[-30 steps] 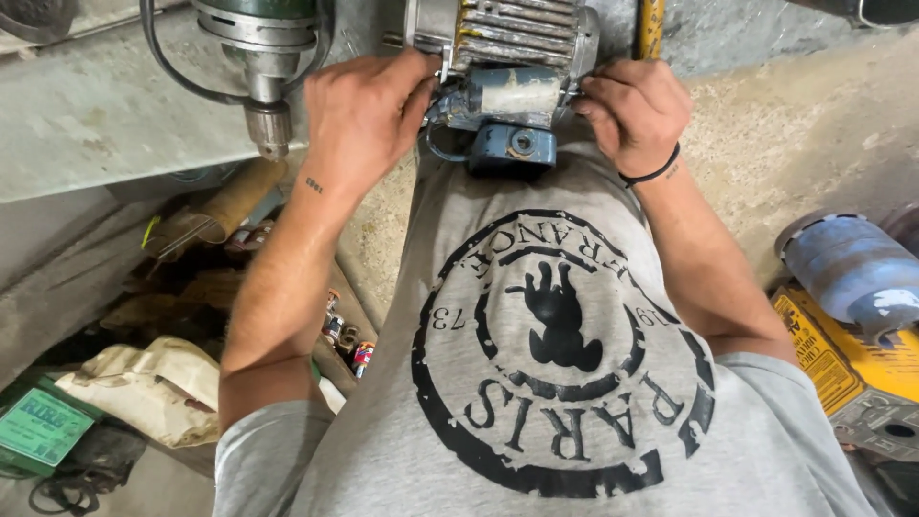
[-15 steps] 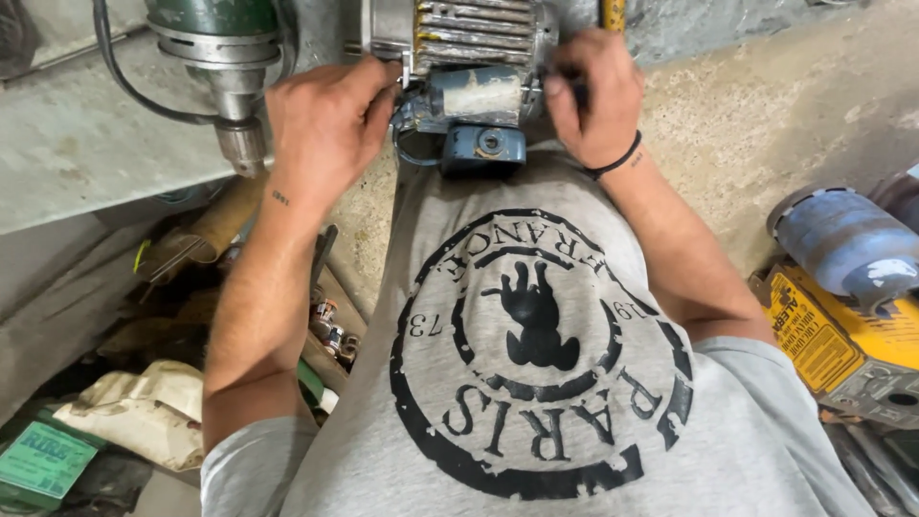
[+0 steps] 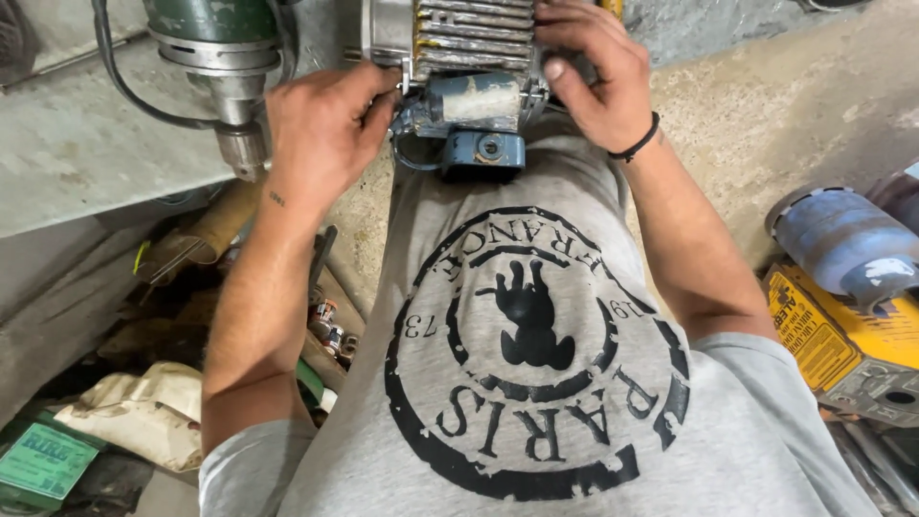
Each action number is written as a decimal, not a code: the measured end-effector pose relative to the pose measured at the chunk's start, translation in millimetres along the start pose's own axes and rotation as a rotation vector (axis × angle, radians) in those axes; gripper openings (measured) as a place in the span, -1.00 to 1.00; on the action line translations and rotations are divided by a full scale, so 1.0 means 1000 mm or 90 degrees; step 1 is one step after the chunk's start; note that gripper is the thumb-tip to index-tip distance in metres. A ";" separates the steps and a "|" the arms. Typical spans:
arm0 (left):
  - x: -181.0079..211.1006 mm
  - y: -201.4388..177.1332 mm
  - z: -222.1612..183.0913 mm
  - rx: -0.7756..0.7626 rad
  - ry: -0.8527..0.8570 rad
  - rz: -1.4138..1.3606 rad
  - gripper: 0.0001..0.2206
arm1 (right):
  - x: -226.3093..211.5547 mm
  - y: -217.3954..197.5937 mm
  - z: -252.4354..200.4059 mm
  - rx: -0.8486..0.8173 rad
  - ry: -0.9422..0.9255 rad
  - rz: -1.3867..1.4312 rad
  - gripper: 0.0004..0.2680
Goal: The person is hand-screwing several bolts into the casing of an electric motor on a repair bench.
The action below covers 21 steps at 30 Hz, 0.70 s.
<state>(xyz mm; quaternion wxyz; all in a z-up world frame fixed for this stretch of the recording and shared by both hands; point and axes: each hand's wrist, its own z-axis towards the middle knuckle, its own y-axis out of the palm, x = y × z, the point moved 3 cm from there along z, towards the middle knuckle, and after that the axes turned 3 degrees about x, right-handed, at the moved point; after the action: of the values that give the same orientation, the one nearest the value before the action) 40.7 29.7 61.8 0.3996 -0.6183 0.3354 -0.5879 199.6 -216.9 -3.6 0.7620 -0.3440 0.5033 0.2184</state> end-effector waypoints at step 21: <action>-0.001 -0.002 0.003 -0.011 0.012 -0.025 -0.90 | -0.009 -0.012 -0.014 -0.093 -0.289 -0.294 -0.82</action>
<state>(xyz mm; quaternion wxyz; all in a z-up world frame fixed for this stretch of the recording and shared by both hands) 43.7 31.6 63.2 0.3792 -0.6226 0.3317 -0.5988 195.6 -235.7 5.1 0.8573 -0.4456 0.2121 0.1465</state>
